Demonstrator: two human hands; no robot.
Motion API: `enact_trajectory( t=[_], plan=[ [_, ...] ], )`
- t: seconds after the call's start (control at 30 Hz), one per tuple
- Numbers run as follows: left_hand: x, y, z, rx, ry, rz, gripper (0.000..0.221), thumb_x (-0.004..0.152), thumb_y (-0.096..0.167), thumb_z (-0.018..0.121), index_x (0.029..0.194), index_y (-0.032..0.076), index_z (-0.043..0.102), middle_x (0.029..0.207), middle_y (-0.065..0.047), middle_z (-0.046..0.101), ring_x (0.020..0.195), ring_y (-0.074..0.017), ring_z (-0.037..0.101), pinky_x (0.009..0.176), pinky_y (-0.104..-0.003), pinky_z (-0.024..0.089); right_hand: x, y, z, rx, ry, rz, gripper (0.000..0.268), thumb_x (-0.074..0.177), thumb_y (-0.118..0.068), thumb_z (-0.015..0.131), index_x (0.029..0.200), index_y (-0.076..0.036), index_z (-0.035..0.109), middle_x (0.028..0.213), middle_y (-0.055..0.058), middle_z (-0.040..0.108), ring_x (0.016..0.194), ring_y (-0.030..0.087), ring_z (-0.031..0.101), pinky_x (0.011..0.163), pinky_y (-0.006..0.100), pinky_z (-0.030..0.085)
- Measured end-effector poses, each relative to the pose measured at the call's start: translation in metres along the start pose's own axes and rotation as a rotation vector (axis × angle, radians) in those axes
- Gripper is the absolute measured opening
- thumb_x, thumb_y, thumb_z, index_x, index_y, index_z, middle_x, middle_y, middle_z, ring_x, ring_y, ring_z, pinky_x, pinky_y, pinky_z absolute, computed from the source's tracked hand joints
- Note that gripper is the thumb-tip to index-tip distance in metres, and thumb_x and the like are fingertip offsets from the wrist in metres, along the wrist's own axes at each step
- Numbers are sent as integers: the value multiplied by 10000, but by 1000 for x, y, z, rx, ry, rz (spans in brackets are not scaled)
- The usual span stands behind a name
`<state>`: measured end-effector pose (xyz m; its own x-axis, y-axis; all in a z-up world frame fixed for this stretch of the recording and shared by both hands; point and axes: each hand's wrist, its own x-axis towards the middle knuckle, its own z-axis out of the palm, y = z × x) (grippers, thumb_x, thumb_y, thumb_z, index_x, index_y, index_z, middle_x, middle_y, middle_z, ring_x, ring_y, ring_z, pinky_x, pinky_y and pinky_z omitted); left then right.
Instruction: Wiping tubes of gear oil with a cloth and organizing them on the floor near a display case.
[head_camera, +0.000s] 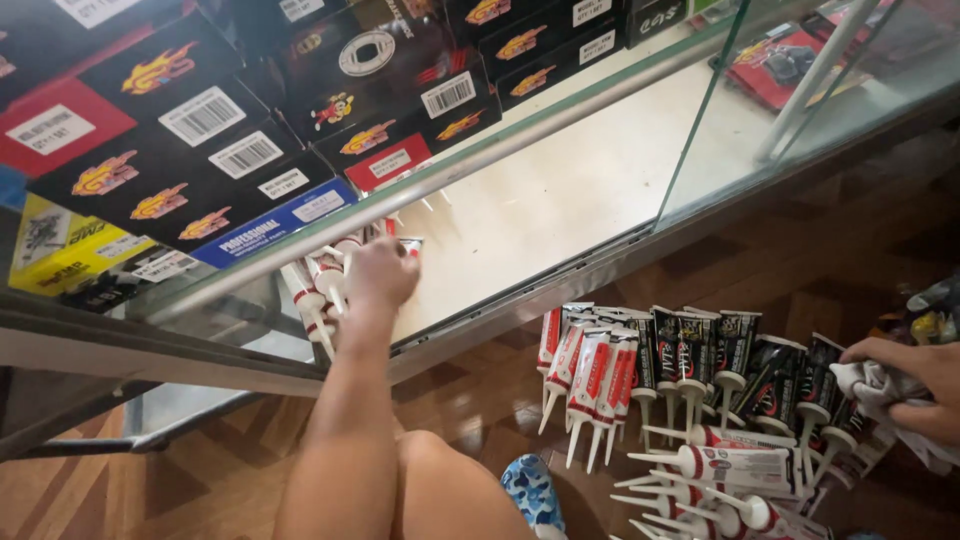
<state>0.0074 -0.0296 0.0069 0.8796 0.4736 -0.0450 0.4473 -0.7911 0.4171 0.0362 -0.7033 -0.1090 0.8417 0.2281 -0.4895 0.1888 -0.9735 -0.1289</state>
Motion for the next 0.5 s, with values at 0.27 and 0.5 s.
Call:
enact_trajectory(
  t=[0.27,0.5],
  plan=[
    [12,-28,74,684,-349,-118,250,851,215,721,1064,105,793,1047,-103,773,956,-265,743,794,-395,584,9,36,15,-108,-88,-32,744,632,-324,749,1321,-520,551,1034,-259,925,867,-31,951,871,191,741],
    [-5,-35,62,523,-488,-226,401,813,158,613,1160,5,742,1151,-161,753,1027,-332,732,888,-453,586,-11,0,-8,-232,74,-26,596,618,-353,746,1168,-551,628,919,-293,898,807,-39,895,759,162,687]
  ],
)
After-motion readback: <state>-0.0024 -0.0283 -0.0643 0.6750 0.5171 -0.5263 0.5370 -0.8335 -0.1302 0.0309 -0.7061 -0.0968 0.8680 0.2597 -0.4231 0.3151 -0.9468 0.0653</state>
